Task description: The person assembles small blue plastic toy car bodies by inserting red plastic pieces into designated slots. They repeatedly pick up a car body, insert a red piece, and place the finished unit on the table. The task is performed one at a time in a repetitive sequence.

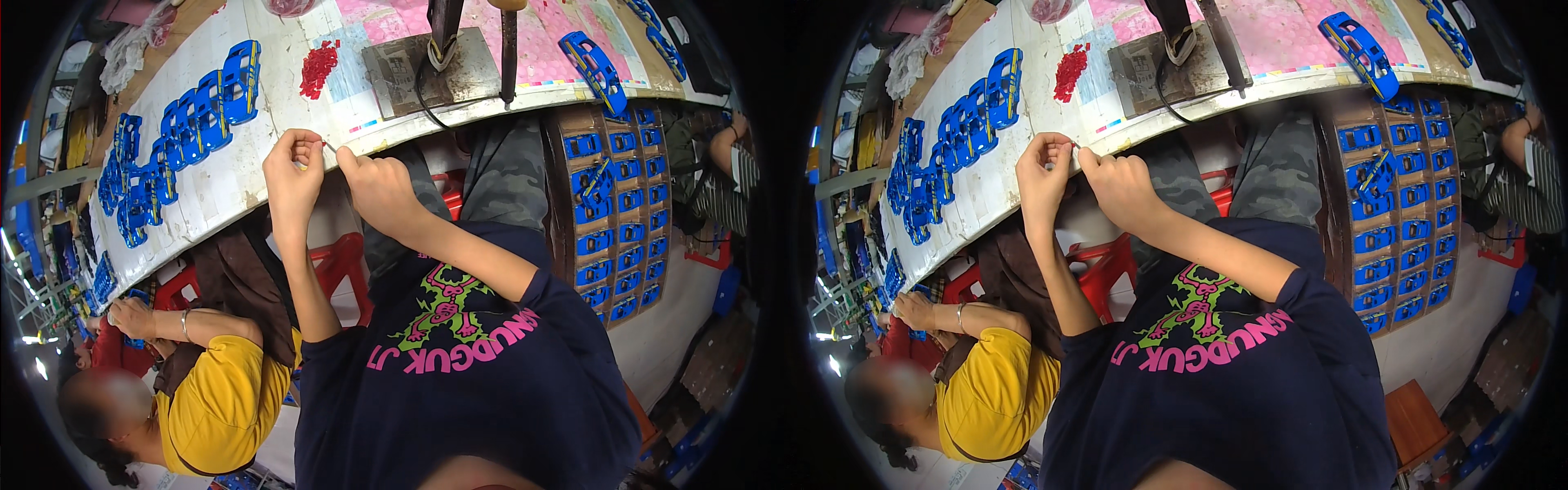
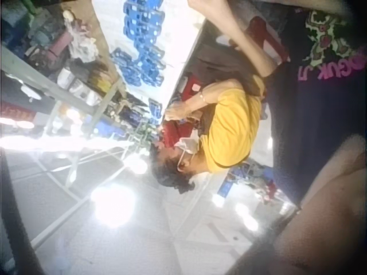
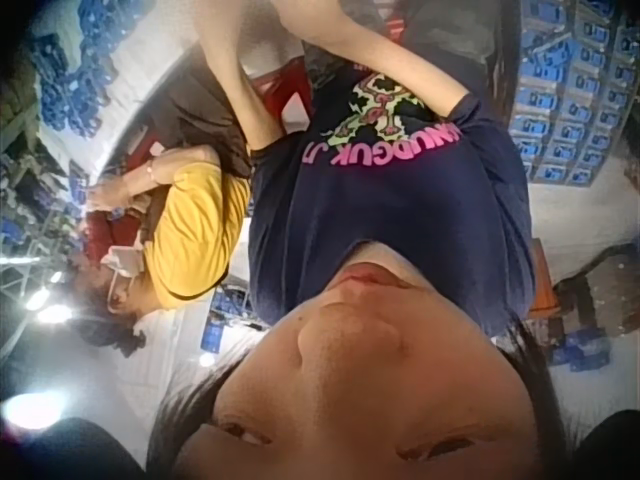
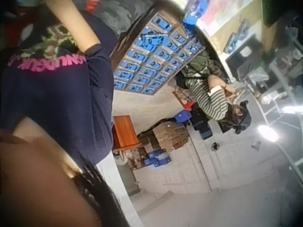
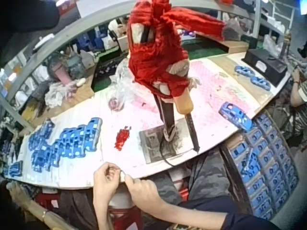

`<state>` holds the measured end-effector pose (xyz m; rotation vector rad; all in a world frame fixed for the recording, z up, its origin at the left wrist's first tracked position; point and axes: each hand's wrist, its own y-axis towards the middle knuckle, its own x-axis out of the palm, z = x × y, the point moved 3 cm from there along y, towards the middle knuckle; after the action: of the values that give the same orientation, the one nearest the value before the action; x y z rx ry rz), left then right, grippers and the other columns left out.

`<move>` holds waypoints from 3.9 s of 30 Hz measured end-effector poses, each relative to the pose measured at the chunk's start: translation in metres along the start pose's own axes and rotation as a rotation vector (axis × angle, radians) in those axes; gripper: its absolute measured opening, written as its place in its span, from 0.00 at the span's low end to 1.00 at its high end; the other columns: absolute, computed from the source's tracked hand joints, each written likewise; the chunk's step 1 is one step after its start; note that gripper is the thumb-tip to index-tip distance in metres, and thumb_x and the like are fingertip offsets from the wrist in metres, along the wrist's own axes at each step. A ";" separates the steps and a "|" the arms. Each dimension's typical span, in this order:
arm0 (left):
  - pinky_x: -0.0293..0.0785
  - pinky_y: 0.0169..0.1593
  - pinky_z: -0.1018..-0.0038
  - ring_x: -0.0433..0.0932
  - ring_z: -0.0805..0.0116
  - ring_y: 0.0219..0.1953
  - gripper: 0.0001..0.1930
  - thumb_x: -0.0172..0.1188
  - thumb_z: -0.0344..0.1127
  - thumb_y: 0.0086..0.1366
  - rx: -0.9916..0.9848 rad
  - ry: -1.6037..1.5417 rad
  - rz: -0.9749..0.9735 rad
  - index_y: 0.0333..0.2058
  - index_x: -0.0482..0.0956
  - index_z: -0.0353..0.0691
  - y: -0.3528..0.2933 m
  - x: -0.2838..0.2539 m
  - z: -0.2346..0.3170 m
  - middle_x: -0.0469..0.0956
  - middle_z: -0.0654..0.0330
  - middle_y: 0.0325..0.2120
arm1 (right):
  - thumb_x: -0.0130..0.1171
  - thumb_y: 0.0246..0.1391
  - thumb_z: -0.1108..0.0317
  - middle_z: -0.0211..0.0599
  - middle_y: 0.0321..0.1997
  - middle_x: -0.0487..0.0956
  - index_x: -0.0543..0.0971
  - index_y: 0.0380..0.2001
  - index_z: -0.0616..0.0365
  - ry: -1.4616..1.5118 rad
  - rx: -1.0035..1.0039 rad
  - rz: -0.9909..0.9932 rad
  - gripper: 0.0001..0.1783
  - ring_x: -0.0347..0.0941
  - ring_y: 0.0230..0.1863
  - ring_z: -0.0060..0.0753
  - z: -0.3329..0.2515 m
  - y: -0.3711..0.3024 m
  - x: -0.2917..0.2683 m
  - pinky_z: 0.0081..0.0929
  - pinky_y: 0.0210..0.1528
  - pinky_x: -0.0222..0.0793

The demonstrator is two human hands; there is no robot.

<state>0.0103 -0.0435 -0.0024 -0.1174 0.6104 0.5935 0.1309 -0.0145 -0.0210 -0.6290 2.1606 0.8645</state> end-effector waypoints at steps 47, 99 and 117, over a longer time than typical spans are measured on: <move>0.71 0.36 0.80 0.71 0.73 0.33 0.08 0.51 0.16 0.50 0.049 -1.125 -0.290 0.32 0.69 0.30 -0.070 0.013 0.144 0.70 0.56 0.30 | 0.65 0.38 0.59 0.37 0.41 0.70 0.65 0.46 0.67 0.291 0.287 0.564 0.34 0.65 0.44 0.28 0.159 -0.077 -0.248 0.25 0.48 0.59; 0.66 0.39 0.75 0.70 0.63 0.35 0.23 0.60 0.29 0.39 0.645 -0.931 -0.780 0.36 0.65 0.30 -0.074 0.049 0.195 0.69 0.42 0.35 | 0.67 0.26 0.43 0.46 0.38 0.71 0.70 0.38 0.72 1.382 -0.096 -0.314 0.43 0.68 0.40 0.38 0.082 -0.076 -0.204 0.30 0.43 0.63; 0.69 0.34 0.70 0.73 0.58 0.32 0.21 0.62 0.25 0.42 0.695 -0.575 -0.225 0.39 0.68 0.37 -0.100 0.092 0.116 0.73 0.50 0.34 | 0.57 0.43 0.47 0.49 0.45 0.69 0.55 0.53 0.72 1.882 0.724 -0.469 0.45 0.71 0.37 0.37 0.098 -0.133 -0.152 0.29 0.41 0.68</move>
<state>0.1850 -0.0501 0.0332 0.6142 0.2095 0.1526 0.3549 -0.0042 -0.0082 -1.7904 3.0803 -1.3817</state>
